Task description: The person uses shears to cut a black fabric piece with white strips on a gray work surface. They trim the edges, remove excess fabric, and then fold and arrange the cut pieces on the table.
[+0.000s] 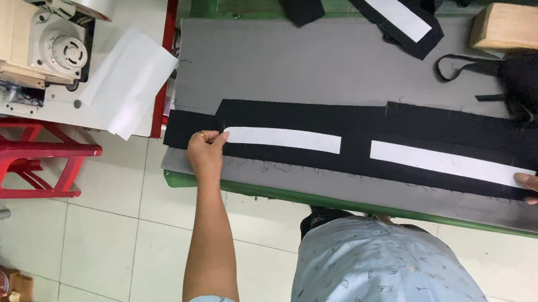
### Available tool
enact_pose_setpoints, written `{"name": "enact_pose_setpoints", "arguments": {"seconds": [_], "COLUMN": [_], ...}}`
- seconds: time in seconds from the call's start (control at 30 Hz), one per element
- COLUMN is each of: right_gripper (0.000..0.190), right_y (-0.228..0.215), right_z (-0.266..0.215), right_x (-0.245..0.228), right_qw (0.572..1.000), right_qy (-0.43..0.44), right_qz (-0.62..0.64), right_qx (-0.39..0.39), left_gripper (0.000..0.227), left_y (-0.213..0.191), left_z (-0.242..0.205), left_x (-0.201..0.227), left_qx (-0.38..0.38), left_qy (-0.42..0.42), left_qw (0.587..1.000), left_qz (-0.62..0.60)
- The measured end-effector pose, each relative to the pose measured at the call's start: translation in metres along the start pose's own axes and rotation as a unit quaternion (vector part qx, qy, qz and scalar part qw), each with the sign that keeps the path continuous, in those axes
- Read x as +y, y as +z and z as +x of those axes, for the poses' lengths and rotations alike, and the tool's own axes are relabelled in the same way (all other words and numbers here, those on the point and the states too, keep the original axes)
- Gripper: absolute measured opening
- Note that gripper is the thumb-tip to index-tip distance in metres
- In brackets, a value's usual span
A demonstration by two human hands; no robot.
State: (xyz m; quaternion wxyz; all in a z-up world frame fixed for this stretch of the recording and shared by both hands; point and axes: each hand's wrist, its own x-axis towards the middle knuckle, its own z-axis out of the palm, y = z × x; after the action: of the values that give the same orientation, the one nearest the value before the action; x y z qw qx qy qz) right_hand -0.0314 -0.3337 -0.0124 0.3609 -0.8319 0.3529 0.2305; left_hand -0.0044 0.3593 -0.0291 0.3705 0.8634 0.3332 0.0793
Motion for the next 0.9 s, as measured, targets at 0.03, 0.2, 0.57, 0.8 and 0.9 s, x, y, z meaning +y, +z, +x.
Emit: {"name": "enact_pose_setpoints", "arguments": {"seconds": [0.03,0.2,0.57,0.8,0.9], "right_gripper": [0.039,0.043,0.054,0.037,0.041], "right_y": [0.002,0.005,0.009,0.013,0.011], "right_z": [0.001,0.007,0.011,0.011,0.007], "right_x": [0.005,0.017,0.047,0.054,0.054], "right_qw": [0.999,0.998,0.993,0.989,0.984], "right_qy": [-0.016,-0.047,-0.027,-0.036,-0.057], "right_qz": [0.034,-0.033,-0.036,-0.021,0.004], "right_qx": [0.003,0.022,0.112,0.139,0.167], "left_gripper": [0.023,0.016,0.025,0.020,0.020], "left_y": [0.000,-0.009,-0.008,-0.006,-0.006], "left_z": [0.000,0.000,0.025,0.025,0.021], "left_x": [0.000,0.007,-0.045,-0.036,-0.032], "left_qx": [-0.002,-0.021,-0.028,-0.029,-0.027], "left_qy": [0.012,0.008,0.098,0.038,0.032], "left_qw": [1.000,0.999,0.986,0.991,0.994], "left_qz": [0.003,0.032,0.131,0.128,0.104]}}
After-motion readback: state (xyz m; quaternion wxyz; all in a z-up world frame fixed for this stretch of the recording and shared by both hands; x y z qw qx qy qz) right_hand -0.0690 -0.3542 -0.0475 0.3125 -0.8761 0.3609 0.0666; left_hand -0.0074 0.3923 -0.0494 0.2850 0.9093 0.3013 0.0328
